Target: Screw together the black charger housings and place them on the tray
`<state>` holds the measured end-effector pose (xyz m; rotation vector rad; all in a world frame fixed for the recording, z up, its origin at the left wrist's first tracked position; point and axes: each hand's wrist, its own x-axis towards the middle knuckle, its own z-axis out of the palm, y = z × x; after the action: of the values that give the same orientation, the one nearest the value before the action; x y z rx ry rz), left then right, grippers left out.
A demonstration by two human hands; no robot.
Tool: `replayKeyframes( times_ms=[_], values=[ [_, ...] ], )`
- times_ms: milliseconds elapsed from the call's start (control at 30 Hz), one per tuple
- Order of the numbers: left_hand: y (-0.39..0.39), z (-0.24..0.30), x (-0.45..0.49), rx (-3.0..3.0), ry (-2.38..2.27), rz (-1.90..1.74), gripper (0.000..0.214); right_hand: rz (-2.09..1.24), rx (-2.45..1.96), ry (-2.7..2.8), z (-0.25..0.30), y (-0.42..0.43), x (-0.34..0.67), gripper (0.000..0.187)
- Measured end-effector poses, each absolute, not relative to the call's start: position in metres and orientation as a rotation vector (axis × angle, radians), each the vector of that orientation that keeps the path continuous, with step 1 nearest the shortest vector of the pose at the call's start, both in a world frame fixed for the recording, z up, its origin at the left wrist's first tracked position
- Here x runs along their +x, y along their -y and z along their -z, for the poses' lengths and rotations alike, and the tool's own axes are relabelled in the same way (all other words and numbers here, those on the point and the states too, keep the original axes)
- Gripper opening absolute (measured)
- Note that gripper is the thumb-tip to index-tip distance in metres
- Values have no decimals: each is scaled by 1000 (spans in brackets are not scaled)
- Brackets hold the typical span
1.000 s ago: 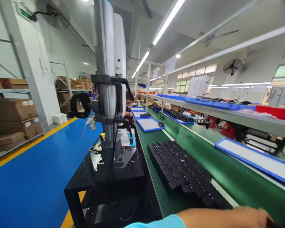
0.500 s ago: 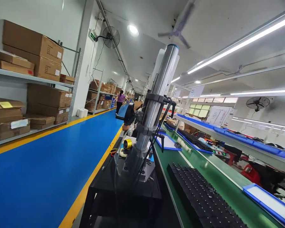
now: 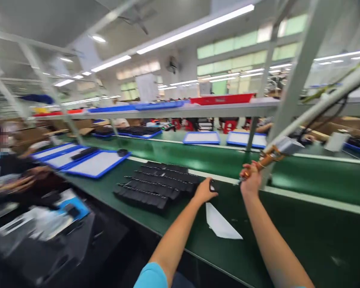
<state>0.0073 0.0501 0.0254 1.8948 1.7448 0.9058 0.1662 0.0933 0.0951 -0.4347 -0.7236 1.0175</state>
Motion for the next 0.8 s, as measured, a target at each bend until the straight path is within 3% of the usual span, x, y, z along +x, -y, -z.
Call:
replayKeyframes(
  times_ms=[167,800],
  values=[
    [-98,1,11,1935,-1711,-861,58,-930,-528,670,-63,-119,203,40],
    [-152,36,82,1929,-993,-735,74,-930,-578,652,-68,-107,199,33]
  ],
)
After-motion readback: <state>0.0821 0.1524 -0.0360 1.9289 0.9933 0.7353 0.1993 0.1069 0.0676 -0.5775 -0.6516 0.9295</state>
